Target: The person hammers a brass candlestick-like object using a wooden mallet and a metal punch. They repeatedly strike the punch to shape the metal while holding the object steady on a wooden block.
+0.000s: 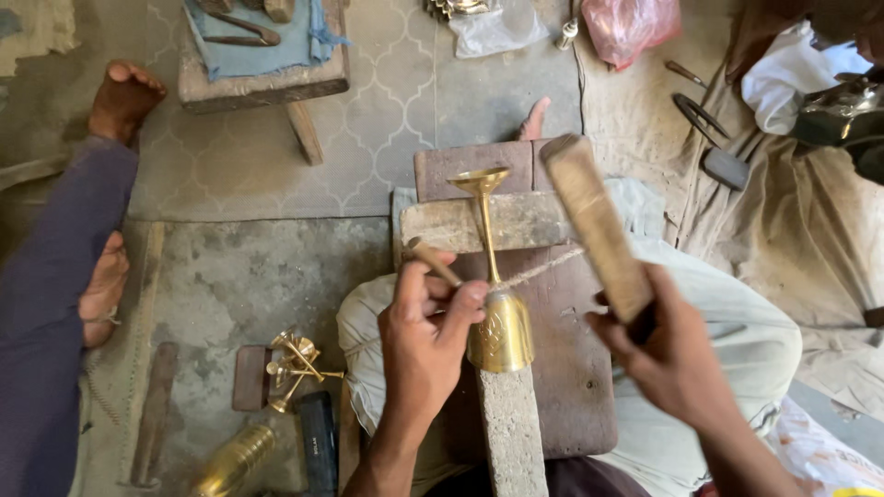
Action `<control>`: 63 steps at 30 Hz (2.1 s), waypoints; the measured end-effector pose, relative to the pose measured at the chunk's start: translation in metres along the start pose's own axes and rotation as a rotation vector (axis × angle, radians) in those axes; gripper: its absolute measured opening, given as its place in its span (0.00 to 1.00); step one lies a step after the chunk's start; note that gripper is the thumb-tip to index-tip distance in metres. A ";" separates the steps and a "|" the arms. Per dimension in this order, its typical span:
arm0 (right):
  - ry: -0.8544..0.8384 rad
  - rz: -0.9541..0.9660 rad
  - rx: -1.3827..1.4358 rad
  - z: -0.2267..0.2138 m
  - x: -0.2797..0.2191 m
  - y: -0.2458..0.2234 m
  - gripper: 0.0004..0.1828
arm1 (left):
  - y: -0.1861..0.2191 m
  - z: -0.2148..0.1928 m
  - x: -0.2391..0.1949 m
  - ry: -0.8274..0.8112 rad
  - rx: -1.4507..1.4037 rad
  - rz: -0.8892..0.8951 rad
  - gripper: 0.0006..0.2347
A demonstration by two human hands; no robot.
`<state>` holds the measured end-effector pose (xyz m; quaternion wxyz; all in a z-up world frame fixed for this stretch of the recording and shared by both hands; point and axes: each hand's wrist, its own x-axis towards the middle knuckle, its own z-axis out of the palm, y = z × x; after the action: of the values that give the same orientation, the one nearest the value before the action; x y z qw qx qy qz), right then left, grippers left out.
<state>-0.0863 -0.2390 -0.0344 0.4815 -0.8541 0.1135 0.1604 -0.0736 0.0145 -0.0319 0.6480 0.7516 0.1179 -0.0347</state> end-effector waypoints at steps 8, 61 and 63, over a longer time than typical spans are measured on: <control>0.090 -0.308 -0.638 -0.063 0.043 -0.070 0.32 | 0.019 0.006 0.005 -0.060 -0.026 -0.061 0.11; 0.150 -0.435 -0.934 -0.080 0.036 -0.151 0.23 | 0.004 0.009 -0.004 -0.080 0.273 0.308 0.11; 0.133 -0.613 -1.022 -0.088 0.039 -0.146 0.24 | 0.004 0.008 -0.003 -0.098 0.369 0.358 0.13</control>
<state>0.0153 -0.2417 0.1078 0.0261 -0.9795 -0.1998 -0.0057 -0.0747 0.0055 -0.0289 0.5007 0.8634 -0.0570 0.0232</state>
